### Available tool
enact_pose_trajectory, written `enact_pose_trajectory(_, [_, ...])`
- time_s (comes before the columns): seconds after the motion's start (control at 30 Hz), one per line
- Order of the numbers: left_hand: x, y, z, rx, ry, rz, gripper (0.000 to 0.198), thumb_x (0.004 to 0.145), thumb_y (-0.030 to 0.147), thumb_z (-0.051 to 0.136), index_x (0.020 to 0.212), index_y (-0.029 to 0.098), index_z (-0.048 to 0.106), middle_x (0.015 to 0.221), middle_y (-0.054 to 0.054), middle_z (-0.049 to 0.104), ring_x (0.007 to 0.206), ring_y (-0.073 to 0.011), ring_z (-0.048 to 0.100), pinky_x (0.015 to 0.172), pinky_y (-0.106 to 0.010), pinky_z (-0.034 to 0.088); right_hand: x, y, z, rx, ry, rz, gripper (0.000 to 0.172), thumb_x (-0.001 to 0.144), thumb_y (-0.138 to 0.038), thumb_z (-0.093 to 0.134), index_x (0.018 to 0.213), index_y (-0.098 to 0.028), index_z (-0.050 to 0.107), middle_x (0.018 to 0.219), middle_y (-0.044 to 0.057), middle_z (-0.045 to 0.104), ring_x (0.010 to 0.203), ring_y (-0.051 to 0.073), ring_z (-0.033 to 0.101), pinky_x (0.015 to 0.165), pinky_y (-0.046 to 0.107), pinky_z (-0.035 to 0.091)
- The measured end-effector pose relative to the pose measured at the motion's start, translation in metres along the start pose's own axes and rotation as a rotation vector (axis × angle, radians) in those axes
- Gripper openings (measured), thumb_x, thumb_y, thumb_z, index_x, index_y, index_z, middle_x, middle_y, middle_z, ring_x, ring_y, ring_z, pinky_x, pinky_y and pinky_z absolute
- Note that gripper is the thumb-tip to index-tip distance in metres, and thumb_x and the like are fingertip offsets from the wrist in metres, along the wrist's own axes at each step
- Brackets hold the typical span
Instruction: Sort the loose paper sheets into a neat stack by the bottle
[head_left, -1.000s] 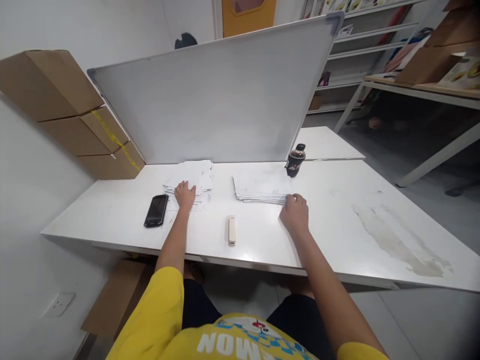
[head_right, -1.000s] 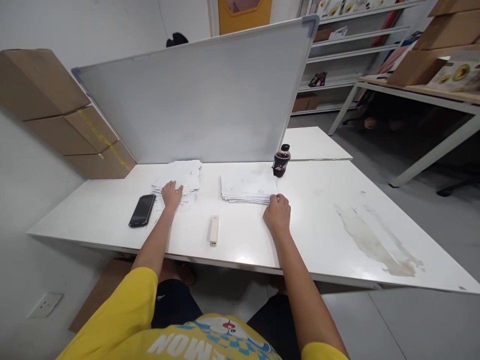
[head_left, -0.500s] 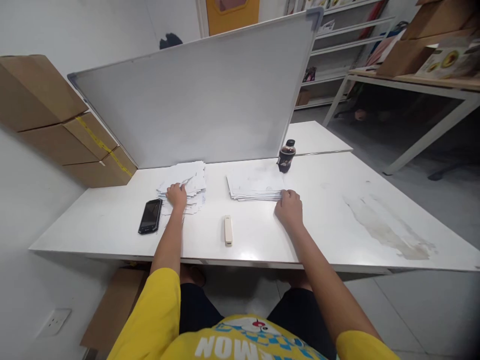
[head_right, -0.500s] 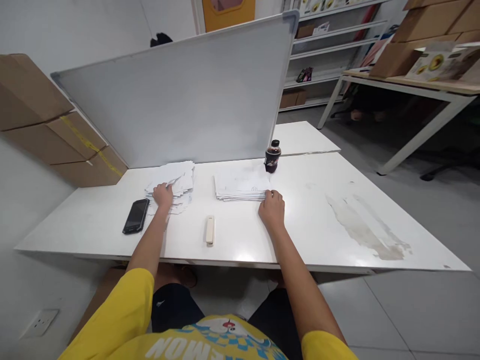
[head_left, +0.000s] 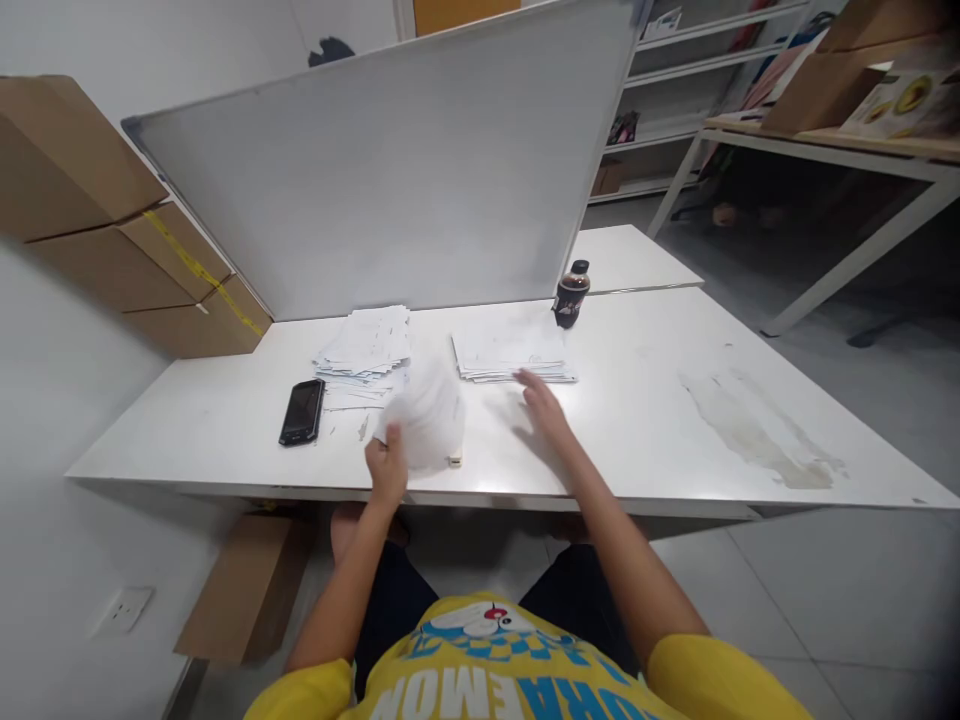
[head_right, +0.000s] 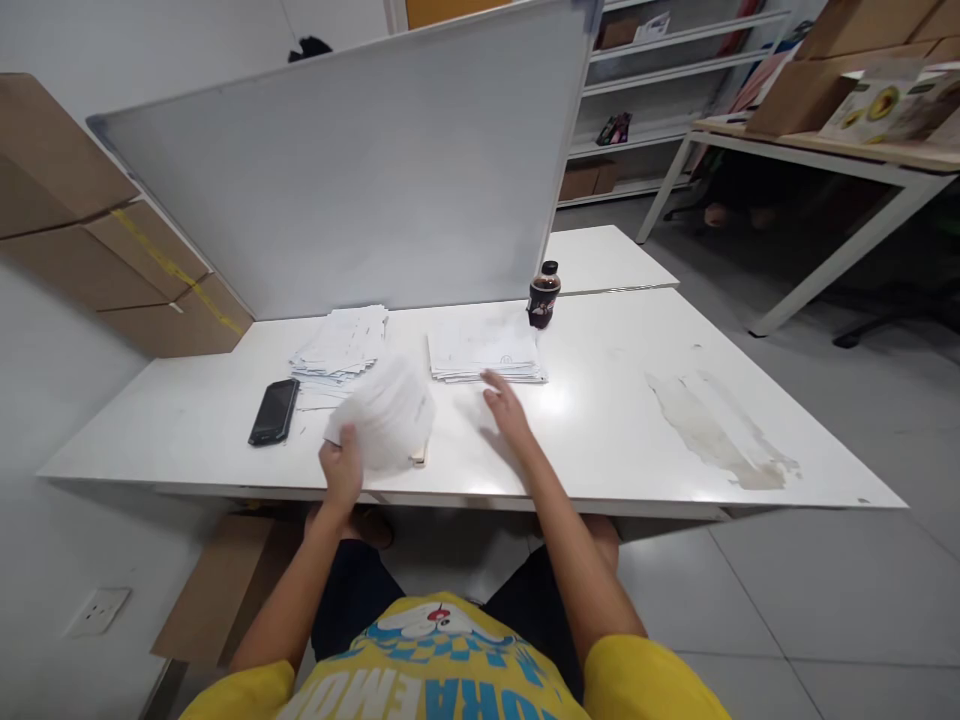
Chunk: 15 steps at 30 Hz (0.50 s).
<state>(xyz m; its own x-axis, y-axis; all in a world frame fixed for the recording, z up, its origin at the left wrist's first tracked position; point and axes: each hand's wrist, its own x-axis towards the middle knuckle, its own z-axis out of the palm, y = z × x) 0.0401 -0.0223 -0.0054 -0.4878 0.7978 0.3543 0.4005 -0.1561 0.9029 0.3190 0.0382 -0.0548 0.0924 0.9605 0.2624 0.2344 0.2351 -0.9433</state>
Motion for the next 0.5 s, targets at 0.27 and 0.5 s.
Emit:
enact_pose_trajectory(0.27, [-0.056,0.010,0.021,-0.087,-0.321,0.254,0.042,0.096,0.049,0.046,0.106,0.015,0.069,0.101,-0.012,0.075,0.103,-0.0248,0.069,0.090,-0.036,0.057,-0.051,-0.006,0.004,0.382,-0.113,0.151,0.081,0.075,-0.057,0.070,0.145,-0.033,0.037,0.138,0.010,0.056,0.129,0.026,0.049,0.112,0.049,0.035])
enact_pose_trajectory(0.5, [-0.068,0.019,0.035,-0.249,-0.464,0.818,0.030,0.100,0.029,0.041,0.120,0.022,0.063,0.120,-0.012,0.067,0.124,-0.0253,0.058,0.101,-0.048,0.050,-0.040,-0.015,-0.024,0.457,0.080,0.077,0.067,0.088,-0.067,0.040,0.148,-0.037,0.032,0.155,0.001,0.038,0.144,0.024,0.032,0.115,0.047,0.027])
